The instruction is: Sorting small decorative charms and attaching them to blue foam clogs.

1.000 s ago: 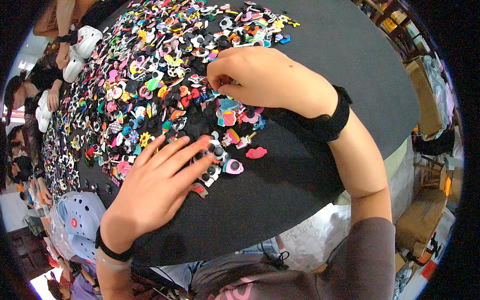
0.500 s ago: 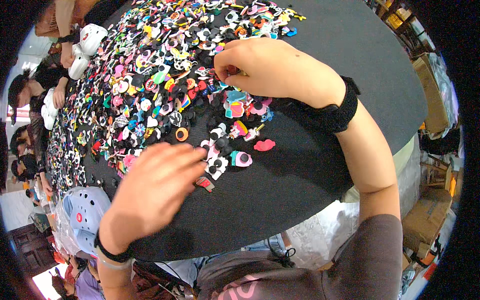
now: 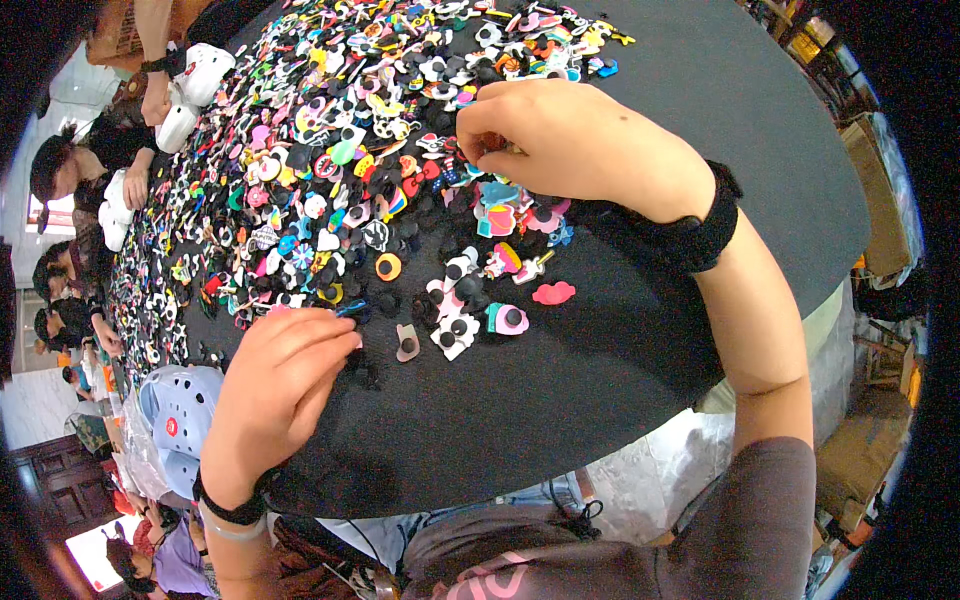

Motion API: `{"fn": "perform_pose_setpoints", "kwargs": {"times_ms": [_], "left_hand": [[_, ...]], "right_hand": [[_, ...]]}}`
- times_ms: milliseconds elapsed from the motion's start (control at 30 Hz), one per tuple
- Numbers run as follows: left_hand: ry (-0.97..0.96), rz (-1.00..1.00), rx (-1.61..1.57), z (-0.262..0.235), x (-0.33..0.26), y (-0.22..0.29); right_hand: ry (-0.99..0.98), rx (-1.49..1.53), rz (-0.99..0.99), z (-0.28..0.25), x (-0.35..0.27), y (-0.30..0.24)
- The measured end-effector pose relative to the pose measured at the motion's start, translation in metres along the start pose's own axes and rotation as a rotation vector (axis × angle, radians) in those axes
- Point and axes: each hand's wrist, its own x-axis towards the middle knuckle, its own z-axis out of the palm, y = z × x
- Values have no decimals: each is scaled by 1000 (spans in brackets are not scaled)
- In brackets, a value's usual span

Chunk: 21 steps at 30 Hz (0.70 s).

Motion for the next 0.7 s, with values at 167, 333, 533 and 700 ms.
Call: {"fn": "perform_pose_setpoints", "kwargs": {"times_ms": [167, 333, 533, 700], "left_hand": [[97, 49, -98, 24, 31, 3], [96, 108, -20, 44, 60, 6], [187, 87, 14, 49, 52, 3], [264, 46, 51, 39, 33, 0]], "right_hand": [[-9, 13, -4, 5, 8, -2], [28, 7, -19, -4, 5, -5], [14, 19, 79, -4, 8, -17], [1, 41, 111, -7, 8, -20]]}}
